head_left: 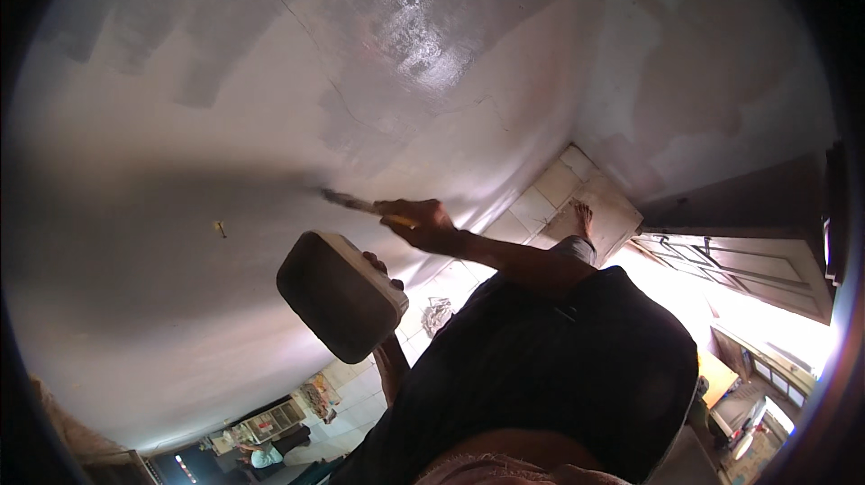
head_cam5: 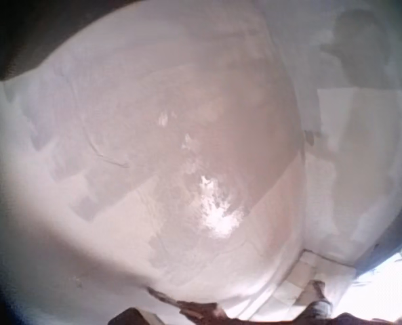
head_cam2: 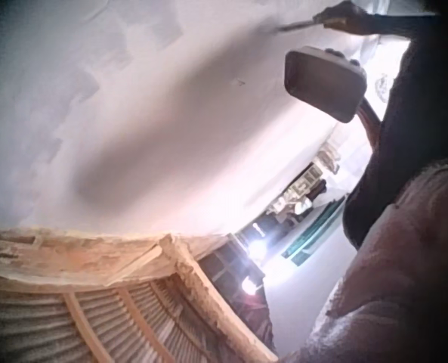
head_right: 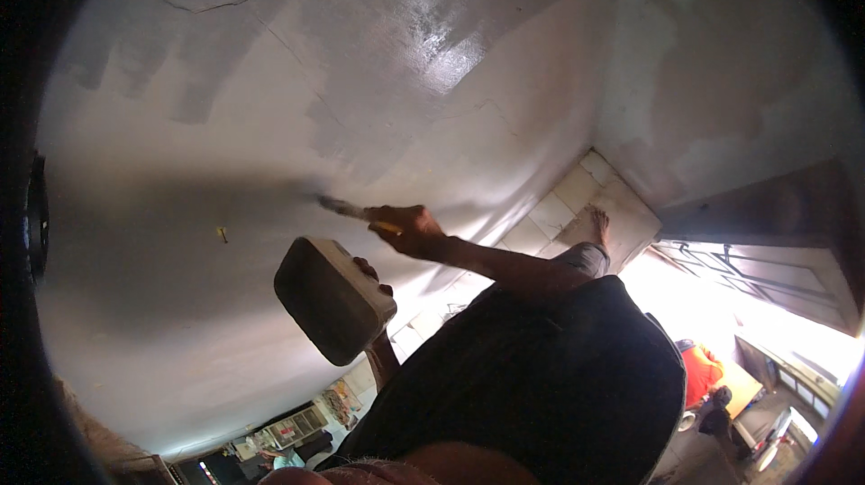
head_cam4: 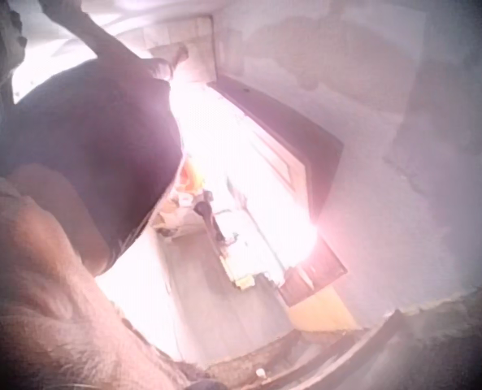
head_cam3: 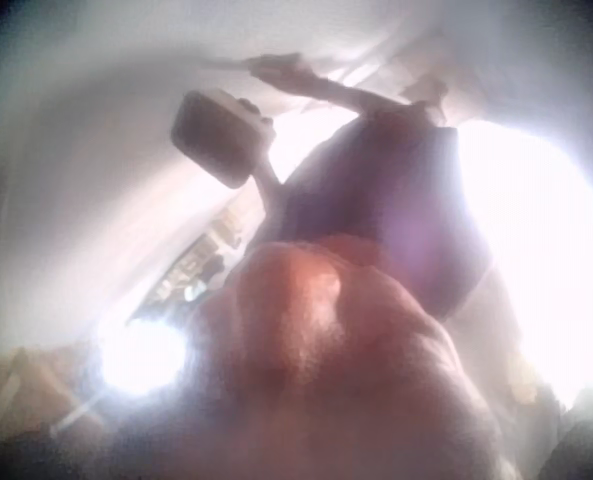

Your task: The person paints a ceiling by dipping a brush into a container of white paint and applying it to the surface with upward strokes.

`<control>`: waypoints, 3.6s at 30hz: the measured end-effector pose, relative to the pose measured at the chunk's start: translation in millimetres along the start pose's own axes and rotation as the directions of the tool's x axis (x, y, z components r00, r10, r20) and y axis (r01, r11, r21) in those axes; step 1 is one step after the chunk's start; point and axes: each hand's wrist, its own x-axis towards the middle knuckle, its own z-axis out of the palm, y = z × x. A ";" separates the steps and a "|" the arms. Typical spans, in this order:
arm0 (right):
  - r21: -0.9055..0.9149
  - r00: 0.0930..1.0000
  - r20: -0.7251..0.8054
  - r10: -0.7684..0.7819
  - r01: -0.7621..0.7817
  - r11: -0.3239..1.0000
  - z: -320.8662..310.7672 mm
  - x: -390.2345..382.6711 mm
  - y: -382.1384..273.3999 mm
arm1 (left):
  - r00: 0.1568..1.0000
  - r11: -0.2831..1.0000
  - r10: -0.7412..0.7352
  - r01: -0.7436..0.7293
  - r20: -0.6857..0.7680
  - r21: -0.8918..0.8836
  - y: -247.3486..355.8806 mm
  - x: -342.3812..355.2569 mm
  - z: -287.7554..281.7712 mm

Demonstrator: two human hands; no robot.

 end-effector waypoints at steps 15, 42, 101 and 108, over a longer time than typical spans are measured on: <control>-0.418 0.857 -0.501 -0.121 -0.117 0.901 -67.1 47.7 23.2 | 0.992 1.000 0.000 -0.003 0.125 0.023 -13.1 9.5 15.7; 0.001 0.997 0.046 -0.064 0.064 0.998 -20.1 43.1 -16.5 | 1.000 0.997 0.028 -0.028 -0.009 0.069 2.1 6.3 -0.5; -0.023 0.684 0.709 -0.171 0.265 0.964 -9.5 151.2 -168.0 | 0.879 0.894 0.449 -0.440 -0.163 0.087 -63.7 23.4 -6.1; -0.087 0.721 0.690 -0.067 0.175 0.981 -27.3 148.7 -160.9 | 0.888 0.901 0.432 -0.419 -0.158 0.108 -72.6 27.3 -8.0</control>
